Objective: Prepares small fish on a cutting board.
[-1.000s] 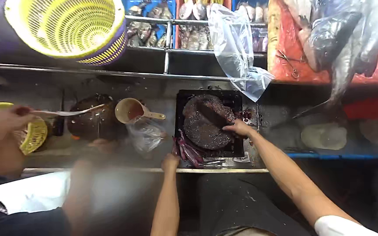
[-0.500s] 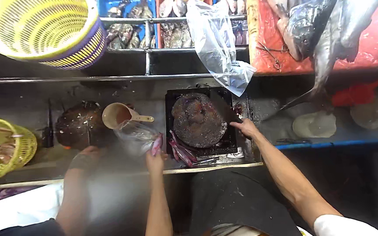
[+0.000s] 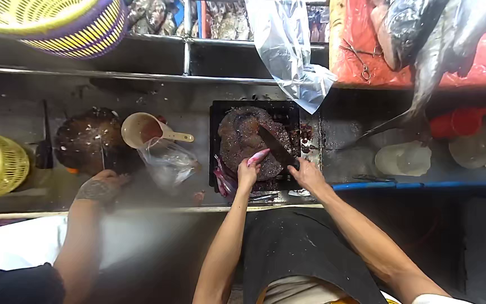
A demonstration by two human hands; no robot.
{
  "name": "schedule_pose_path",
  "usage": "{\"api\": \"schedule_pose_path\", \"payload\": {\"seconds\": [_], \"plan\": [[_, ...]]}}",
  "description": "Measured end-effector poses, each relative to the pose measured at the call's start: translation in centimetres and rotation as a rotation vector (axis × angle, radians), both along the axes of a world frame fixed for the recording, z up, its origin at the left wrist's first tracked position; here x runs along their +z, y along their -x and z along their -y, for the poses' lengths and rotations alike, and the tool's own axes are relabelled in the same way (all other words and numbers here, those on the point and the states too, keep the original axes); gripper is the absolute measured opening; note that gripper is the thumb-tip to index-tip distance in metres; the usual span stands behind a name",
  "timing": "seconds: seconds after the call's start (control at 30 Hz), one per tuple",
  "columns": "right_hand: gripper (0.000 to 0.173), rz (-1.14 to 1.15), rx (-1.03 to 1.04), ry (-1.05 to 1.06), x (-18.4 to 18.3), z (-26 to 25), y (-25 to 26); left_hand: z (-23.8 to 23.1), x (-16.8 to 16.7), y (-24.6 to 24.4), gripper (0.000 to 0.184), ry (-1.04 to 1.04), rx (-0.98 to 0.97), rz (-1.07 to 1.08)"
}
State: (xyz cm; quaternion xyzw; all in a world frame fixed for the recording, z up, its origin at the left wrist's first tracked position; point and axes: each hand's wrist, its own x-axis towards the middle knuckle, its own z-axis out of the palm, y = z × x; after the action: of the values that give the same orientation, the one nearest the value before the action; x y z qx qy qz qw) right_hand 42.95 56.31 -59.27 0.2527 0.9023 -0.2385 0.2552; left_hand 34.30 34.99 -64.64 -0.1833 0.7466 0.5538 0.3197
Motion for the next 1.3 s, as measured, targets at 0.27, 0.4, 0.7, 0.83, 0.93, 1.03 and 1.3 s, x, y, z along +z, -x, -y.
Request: {"api": "schedule_pose_path", "payload": {"seconds": [0.27,0.4,0.7,0.83,0.93,1.03,1.3], "plan": [[0.053,0.046,0.046,0.014,1.3,-0.8,-0.5,-0.6,-0.9,-0.6,0.036,-0.051,0.015,-0.112],[0.054,0.069,0.118,0.052,3.7,1.7,-2.1,-1.2,-1.0,-0.5,0.037,0.018,-0.042,-0.167],[0.053,0.069,0.102,0.067,3.0,1.2,-2.6,-1.6,0.0,-0.3,0.041,-0.164,0.102,-0.017],[0.052,0.013,0.05,-0.024,0.1,-1.1,-1.5,-1.1,0.8,0.4,0.037,-0.274,0.22,0.137],[0.053,0.056,0.155,-0.034,2.2,0.9,-2.0,-1.3,1.0,1.3,0.038,-0.252,0.227,0.176],[0.053,0.031,0.124,0.084,2.2,-0.4,-1.8,-0.5,1.0,1.4,0.037,-0.302,0.266,0.201],[0.053,0.013,0.104,0.175,2.0,0.2,-1.6,0.2,0.1,0.7,0.04,-0.33,0.303,0.207]]}}
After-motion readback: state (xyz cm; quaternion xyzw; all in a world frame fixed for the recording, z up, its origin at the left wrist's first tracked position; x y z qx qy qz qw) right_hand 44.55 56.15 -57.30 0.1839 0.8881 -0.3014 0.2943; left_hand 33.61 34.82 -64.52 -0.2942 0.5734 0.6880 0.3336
